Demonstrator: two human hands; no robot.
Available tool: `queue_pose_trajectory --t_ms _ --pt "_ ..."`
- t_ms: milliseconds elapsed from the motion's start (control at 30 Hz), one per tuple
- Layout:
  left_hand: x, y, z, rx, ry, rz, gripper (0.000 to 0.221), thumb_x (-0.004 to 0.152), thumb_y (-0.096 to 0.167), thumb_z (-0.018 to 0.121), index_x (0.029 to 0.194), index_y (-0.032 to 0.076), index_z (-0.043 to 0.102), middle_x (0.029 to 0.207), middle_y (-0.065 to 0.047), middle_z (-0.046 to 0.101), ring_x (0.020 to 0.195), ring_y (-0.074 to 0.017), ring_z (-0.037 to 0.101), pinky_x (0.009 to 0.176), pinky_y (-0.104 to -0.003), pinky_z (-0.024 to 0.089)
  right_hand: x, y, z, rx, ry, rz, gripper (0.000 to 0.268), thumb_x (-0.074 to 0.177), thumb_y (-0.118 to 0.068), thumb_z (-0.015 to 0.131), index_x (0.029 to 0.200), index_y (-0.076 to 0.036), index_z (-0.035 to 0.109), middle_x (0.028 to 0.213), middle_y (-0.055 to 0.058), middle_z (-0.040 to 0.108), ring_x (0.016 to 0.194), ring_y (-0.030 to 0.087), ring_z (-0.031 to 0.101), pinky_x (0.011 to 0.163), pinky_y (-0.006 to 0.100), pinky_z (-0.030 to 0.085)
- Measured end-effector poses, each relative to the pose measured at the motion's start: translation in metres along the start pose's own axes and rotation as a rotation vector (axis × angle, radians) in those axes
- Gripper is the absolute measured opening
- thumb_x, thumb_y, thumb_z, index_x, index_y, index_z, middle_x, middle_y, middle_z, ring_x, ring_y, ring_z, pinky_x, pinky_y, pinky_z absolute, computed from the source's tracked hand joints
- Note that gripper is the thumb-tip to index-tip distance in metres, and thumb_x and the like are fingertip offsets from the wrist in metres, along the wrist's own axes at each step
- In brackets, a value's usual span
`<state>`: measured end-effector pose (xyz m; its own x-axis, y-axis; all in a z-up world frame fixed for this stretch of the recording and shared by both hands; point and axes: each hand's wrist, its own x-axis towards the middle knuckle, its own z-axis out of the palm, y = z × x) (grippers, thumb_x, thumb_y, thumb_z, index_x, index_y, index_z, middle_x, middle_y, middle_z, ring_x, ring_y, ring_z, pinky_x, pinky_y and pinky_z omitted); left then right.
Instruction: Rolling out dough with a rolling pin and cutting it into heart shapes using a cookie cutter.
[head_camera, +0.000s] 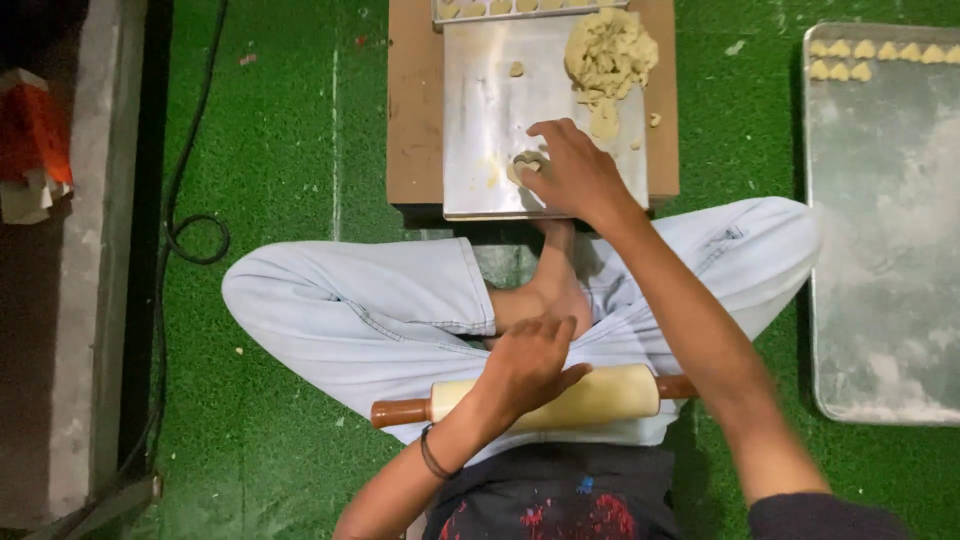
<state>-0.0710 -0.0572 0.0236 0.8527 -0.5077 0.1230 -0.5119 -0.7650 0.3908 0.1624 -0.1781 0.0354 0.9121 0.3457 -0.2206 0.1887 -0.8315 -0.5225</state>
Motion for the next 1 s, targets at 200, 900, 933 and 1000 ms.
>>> queue_pose_trajectory --t_ms 200,900,933,1000 --pt "0.046 -0.018 0.059 0.041 0.073 -0.039 0.063 0.067 0.058 0.079 0.105 0.011 0.065 0.083 -0.008 0.066 0.07 -0.0309 0.071 0.07 -0.045 0.056 0.004 0.0 0.028 -0.091 -0.034 -0.004 0.052 0.092 -0.035 0.074 0.134 -0.005 0.064 0.119 0.018 0.062 0.112 0.038 0.064 0.08 0.054 0.059" --pt "0.079 -0.065 0.121 -0.223 -0.271 0.038 0.054 0.097 0.052 0.05 0.129 0.011 0.059 0.117 -0.015 0.067 0.111 -0.0328 0.068 0.095 -0.048 0.052 0.002 0.001 0.001 -0.145 0.183 -0.093 0.034 0.1 -0.027 0.072 0.13 -0.01 0.071 0.117 0.012 0.067 0.106 0.035 0.068 0.085 0.046 0.059" --pt "0.078 -0.067 0.126 -0.225 -0.271 0.043 0.054 0.097 0.052 0.05 0.129 0.011 0.059 0.117 -0.015 0.067 0.111 -0.0328 0.068 0.095 -0.048 0.052 0.004 0.003 0.003 -0.149 0.185 -0.089 0.034 0.1 -0.027 0.072 0.13 -0.01 0.071 0.117 0.012 0.067 0.106 0.035 0.068 0.085 0.046 0.059" --pt "0.076 -0.069 0.135 -0.32 -0.177 0.036 0.054 0.094 0.05 0.058 0.126 0.006 0.058 0.111 -0.016 0.066 0.108 -0.0357 0.067 0.089 -0.051 0.053 0.007 0.006 0.008 -0.162 0.133 -0.063 0.032 0.1 -0.031 0.07 0.127 -0.012 0.071 0.105 0.008 0.067 0.098 0.031 0.07 0.078 0.043 0.06"
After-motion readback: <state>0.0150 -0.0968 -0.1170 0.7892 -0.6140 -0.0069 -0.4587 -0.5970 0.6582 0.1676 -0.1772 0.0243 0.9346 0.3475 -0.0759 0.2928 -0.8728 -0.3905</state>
